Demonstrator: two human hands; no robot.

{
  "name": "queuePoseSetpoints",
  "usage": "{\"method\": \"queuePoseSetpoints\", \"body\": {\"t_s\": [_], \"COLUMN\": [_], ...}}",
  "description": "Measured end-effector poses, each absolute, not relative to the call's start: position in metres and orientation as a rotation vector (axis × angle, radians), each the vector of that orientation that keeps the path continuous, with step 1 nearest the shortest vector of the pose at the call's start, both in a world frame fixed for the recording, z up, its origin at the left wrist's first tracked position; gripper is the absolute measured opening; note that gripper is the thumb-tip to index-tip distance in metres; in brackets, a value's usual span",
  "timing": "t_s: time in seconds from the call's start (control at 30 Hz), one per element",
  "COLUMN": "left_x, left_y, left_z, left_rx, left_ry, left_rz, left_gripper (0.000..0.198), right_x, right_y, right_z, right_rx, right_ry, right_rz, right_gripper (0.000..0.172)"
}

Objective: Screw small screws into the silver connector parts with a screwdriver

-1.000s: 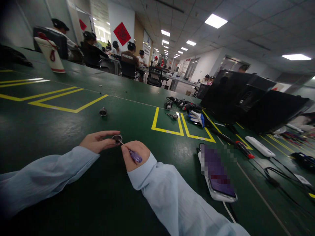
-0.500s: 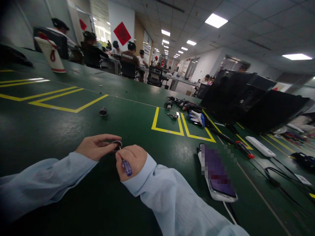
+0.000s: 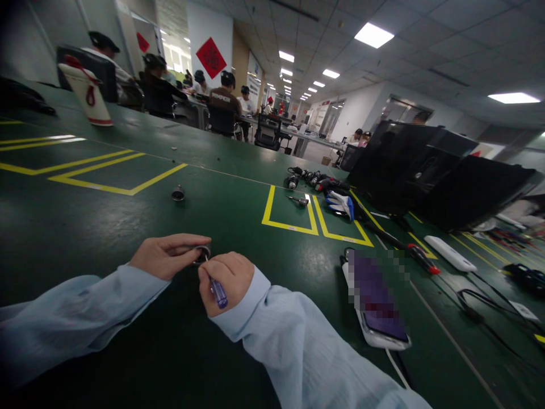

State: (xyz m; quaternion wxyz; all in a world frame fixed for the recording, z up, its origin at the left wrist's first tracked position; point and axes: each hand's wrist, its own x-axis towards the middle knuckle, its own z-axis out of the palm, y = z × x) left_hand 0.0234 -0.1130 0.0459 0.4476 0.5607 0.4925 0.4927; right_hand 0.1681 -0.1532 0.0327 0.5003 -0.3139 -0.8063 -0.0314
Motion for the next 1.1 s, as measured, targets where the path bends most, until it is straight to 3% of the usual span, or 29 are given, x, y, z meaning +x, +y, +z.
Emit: {"method": "queuePoseSetpoints", "body": {"t_s": [0.3, 0.67, 1.1], "left_x": [0.023, 0.018, 0.017], "left_y": [-0.110, -0.104, -0.103], "left_z": [0.045, 0.047, 0.047], "left_rx": [1.358, 1.381, 1.265], "left_ry": [1.225, 1.305, 1.244], "left_rz": [1.233, 1.217, 1.188], "left_gripper": [0.026, 0.028, 0.029], "right_x": [0.169, 0.172, 0.175], "right_y": [-0.156, -0.135, -0.131], "right_z": [0.034, 0.015, 0.012], "right_rx": [-0.809, -1.176, -1.264], "right_ry": [-1.863, -1.439, -1.595], "right_rz": [0.000, 0.548, 0.562], "right_gripper": [0.012, 0.026, 0.028]}}
